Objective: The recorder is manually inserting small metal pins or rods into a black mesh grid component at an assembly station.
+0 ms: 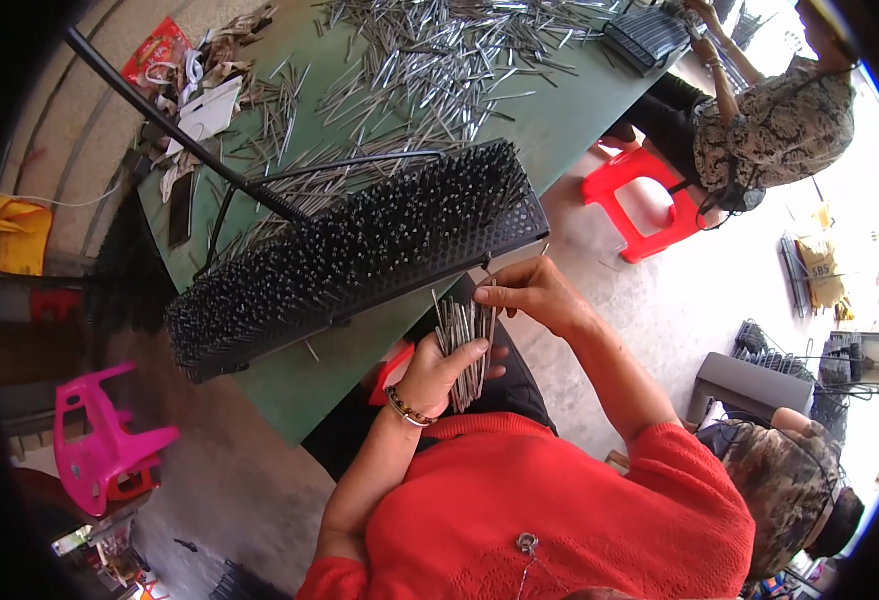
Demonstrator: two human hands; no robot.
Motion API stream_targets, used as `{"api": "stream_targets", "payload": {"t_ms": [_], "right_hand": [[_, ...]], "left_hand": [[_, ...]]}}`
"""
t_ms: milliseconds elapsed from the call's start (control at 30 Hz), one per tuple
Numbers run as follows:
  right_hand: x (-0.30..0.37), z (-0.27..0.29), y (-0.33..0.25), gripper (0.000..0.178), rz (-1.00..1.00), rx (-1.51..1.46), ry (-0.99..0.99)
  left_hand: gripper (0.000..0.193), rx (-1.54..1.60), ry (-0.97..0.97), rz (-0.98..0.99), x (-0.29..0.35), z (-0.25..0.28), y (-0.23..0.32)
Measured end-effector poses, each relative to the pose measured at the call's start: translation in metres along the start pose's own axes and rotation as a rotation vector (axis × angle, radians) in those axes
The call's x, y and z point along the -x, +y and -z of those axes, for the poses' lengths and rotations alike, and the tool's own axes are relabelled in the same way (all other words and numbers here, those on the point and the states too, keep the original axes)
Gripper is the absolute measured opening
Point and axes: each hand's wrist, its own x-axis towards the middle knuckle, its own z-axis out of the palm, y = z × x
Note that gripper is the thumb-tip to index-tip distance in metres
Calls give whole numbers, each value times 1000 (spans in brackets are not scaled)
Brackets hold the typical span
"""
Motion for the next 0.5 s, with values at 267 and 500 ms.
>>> {"api": "stream_targets", "payload": {"t_ms": [267,500], "right_hand": [[-2,39,-27,22,434,21,407],[-36,61,-37,15,631,307,516]], "left_hand": [[28,3,51,56,-8,9,-9],[27,-18,29,89,-9,3,-14]]}}
